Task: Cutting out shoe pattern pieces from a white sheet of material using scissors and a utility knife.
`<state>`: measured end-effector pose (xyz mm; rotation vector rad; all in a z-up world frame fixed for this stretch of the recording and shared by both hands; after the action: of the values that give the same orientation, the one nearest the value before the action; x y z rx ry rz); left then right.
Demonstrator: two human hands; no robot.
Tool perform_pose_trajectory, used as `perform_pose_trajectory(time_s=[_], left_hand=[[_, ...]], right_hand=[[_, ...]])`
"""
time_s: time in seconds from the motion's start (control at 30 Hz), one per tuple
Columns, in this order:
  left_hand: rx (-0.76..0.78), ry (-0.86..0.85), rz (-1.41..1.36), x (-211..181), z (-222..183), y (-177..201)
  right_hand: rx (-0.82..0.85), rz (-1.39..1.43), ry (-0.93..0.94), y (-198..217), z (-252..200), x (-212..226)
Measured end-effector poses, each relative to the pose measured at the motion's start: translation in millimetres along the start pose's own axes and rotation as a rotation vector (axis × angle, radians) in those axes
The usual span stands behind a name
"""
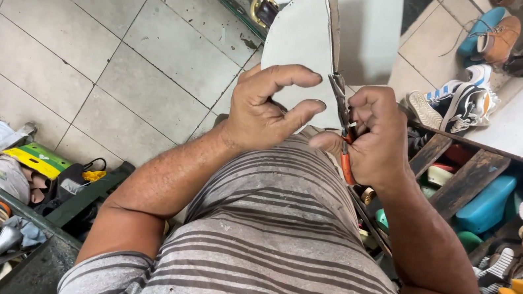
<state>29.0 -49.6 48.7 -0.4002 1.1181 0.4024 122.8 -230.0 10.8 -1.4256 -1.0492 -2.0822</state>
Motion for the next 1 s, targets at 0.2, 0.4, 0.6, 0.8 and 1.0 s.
perform_pose_trajectory(time_s=[0.2,0.4,0.6,0.8,1.0], left_hand=[[-0.025,-0.005,0.008,8,-13,-31],[-0.026,-0.013,0.066,13,-23,-43],[-0.040,-0.018,0.083,15,-17,-43],[-0.049,-0.005,0.086,25,-7,-38],[0.092,0.056,0.052,44,15,-14]], right_hand=[[0.050,-0.017,-0.039,21,-10,-3],[0.034,0.049,-0.100,16,-20,-15],[-0.039,0.104,-0.036,8,-12,-17],[-0.175,0.321,-0.030,-4,-1,-18],[-0.357,0.427,-0.077,8,17,-58]])
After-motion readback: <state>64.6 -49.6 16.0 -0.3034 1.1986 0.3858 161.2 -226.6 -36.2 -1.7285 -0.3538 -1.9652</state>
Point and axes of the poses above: each hand's wrist, its own z-axis towards the middle knuckle, its own y-axis out of the back of the hand, x = y × z, the point moved 7 cm from there along z, towards the middle knuckle, and after that the axes turned 5 degrees about y, right-handed, at the moved point
